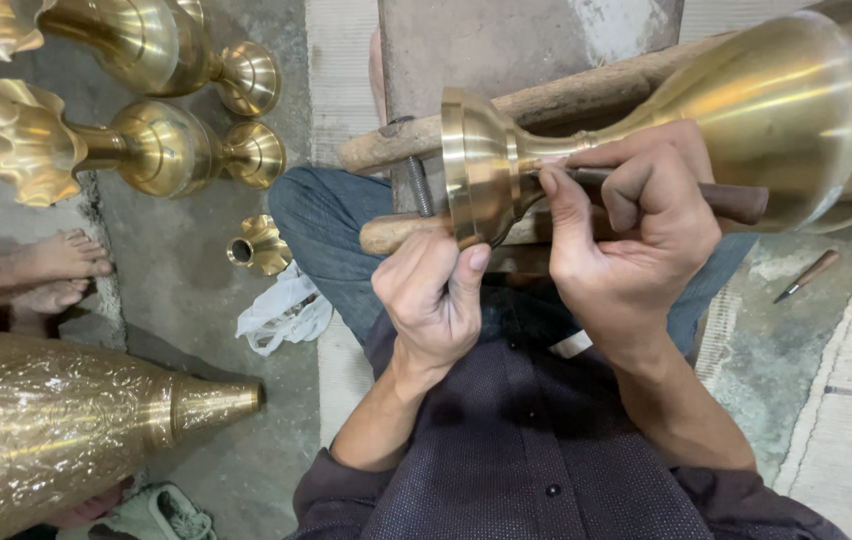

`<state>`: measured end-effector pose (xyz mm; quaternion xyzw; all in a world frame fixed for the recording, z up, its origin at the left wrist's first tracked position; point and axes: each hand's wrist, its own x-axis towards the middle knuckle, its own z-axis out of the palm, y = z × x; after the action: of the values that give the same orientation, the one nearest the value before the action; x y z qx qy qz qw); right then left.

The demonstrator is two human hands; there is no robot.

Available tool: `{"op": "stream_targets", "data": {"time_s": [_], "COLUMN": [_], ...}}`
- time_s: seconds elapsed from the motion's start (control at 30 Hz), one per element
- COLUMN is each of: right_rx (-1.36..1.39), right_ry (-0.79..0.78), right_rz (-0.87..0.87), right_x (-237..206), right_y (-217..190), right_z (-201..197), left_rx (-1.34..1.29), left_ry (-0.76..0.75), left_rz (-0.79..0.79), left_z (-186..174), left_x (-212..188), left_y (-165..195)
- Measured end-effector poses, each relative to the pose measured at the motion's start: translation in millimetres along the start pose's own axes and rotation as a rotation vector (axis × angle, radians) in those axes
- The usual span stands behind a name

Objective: The person sits on the workshop floor with a brass vase clamped in a wooden vise and engraves decorative patterns into its surface using a small hand chisel, striking and guiding the tool around the vase's flared base and stem while rotating the vase to reach new areas.

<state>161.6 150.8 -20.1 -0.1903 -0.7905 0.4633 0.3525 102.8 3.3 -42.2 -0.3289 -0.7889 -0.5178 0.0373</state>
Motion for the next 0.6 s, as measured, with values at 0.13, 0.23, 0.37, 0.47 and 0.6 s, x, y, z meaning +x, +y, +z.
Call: {"op": "stream_targets", "data": {"time_s": [0.13,0.23,0.37,0.47,0.6], "right_rx": [-0.034,-0.026,-0.02,0.011,0.076], "right_ry": [0.009,0.011,-0.005,0.011,0.063], "right_rz": [0.016,0.044,-0.002,0.031,0.035], "right_x": [1,-1,0,-1,-5], "right_y": [1,1,2,0,-3], "right_z": [1,-1,-2,-1,1], "left_rx": [-0.018,-0.013,-0.037,0.052,0.001], "left_ry": [0.021,0.028,0.048,0.039,0.028], "left_rz": [-0.068,-0.112,-0.218,-0.191,-0.167], "left_z": [-1,-1,0,-1,-2], "left_x": [7,11,18,20,19], "left_y": [7,17,25,24,19]}}
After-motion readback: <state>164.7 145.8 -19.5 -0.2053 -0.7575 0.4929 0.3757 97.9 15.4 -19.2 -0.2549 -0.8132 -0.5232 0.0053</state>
